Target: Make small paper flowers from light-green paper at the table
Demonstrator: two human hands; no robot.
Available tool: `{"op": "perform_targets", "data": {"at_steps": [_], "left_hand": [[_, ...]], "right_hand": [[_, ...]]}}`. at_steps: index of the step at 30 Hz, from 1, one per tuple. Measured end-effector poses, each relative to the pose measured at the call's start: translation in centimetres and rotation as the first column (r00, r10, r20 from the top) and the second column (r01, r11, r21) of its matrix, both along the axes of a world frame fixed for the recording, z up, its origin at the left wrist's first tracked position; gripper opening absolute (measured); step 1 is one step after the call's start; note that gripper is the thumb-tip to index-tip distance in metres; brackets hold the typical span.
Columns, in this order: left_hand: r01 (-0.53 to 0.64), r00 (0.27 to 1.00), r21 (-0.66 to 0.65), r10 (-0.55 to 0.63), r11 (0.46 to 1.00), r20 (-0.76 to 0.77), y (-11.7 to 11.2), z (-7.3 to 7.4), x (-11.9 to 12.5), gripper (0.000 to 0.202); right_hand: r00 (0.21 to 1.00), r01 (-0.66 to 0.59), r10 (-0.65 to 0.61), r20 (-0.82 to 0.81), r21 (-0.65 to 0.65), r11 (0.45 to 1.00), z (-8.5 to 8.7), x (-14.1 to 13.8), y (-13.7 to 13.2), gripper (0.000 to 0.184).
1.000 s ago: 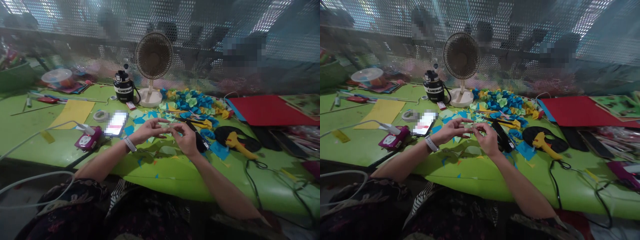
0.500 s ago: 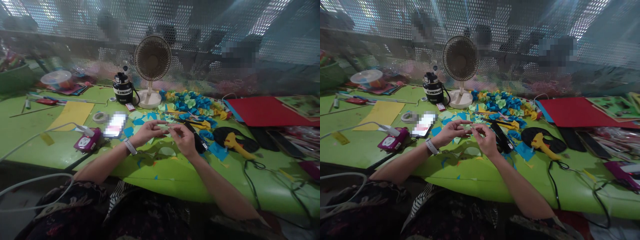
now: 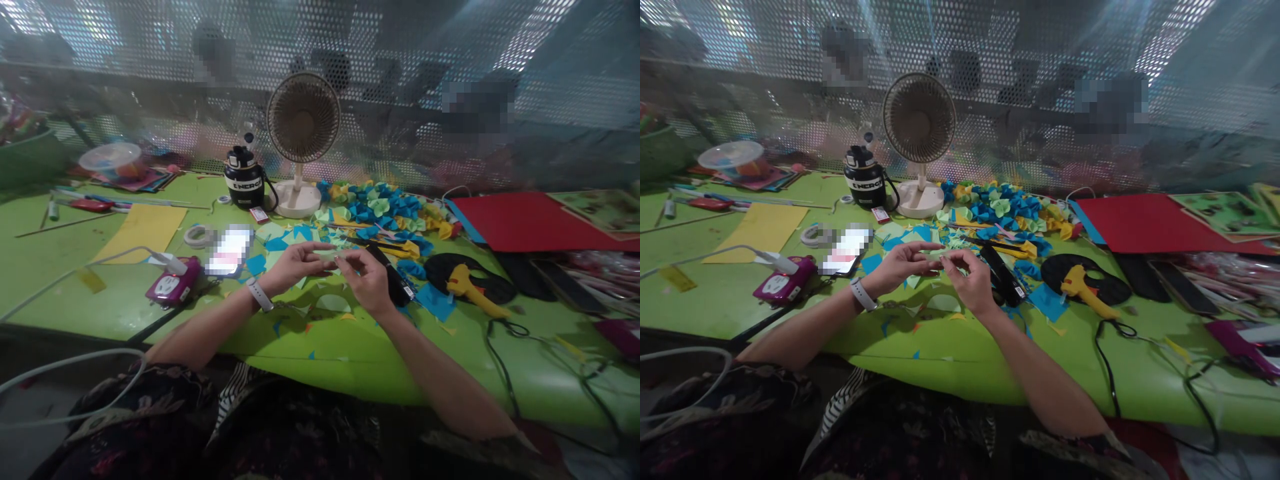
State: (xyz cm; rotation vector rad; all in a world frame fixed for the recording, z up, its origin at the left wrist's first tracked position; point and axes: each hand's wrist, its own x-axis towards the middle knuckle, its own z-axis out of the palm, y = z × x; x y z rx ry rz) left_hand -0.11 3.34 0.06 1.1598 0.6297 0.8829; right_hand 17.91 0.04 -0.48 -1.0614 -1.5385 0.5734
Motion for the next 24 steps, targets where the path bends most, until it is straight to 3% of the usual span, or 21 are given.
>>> {"op": "perform_targets", "data": {"at_steps": [7,13,17,24], "left_hand": [[-0.007,1.000,-0.005,0.007,1.000,-0.003,0.04,-0.01,0.02,0.054],[-0.028,1.000,-0.039,0.028,0.999,0.006,0.05,0.05,0.08,0.054],[-0.006,1.000,-0.046,0.006,0.999,0.006,0.06,-0.09,0.05,0.056],[0.011,0.999,-0.029,-0.012,1.000,-0.040,0.20,-0.45,0.05,0.058]], "right_hand": [[1.000,-0.001,0.001,0.001,-0.015,1.000,-0.13,-0.09,0.00,0.025],[0.991,0.038,-0.049,-0.127,-0.093,0.995,-0.04,0.60,0.60,0.030],[1.000,0.009,-0.008,0.005,-0.104,0.994,0.20,0.75,0.63,0.035],[0.990,0.049,-0.054,0.129,0.039,0.998,0.34,0.29,0.10,0.029]]}}
